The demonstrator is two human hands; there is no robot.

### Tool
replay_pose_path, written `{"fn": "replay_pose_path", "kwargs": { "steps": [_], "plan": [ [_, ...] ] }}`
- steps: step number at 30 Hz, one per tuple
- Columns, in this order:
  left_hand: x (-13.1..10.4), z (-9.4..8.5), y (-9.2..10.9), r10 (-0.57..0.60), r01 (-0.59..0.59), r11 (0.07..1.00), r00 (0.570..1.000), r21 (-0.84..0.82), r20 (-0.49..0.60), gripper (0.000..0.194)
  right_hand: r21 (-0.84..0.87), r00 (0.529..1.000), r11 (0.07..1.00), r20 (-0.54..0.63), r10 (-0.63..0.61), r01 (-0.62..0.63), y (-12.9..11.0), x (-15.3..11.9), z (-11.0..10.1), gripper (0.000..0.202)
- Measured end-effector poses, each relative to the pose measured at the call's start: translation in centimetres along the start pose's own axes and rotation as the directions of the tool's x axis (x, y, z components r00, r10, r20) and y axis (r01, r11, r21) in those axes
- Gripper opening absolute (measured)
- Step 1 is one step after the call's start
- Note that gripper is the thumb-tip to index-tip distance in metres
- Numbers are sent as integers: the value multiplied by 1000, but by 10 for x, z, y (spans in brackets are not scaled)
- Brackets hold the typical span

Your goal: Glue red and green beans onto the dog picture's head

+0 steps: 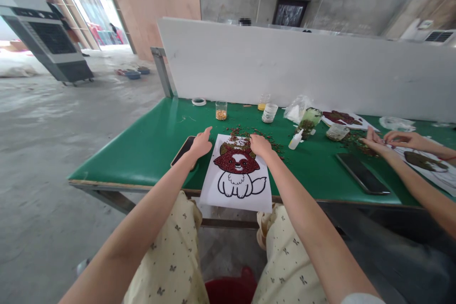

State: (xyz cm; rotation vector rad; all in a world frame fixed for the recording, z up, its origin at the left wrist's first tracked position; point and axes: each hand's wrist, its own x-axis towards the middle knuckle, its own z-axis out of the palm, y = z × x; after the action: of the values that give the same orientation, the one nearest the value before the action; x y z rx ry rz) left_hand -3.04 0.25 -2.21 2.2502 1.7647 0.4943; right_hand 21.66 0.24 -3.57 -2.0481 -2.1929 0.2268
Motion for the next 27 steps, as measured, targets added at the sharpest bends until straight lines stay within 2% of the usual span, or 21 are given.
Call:
{"fn": "replay_pose_path", "kwargs": {
  "steps": [9,15,19,23,27],
  "plan": [
    [-1,3,2,-11,11,999,1000,32,4,77,50,982,981,37,-187,186,-25,3,11,45],
    [0,5,1,3,-3,999,1000,40,-3,76,107,925,919,-13,-380,379,-34,2,11,45],
    [0,5,0,-6,6,999,1000,42,2,75,64,935,933,-42,-352,354,-30,-1,8,46],
    [1,6,-1,-1,1,999,1000,39,-4,75,33,962,962,-9,-271,272,-23,-2,3,48],
    [2,7,-3,4,-4,1000,1000,31,-4,76,12,984,984,9,-176,176,-15,-3,-5,40]
  ]
}}
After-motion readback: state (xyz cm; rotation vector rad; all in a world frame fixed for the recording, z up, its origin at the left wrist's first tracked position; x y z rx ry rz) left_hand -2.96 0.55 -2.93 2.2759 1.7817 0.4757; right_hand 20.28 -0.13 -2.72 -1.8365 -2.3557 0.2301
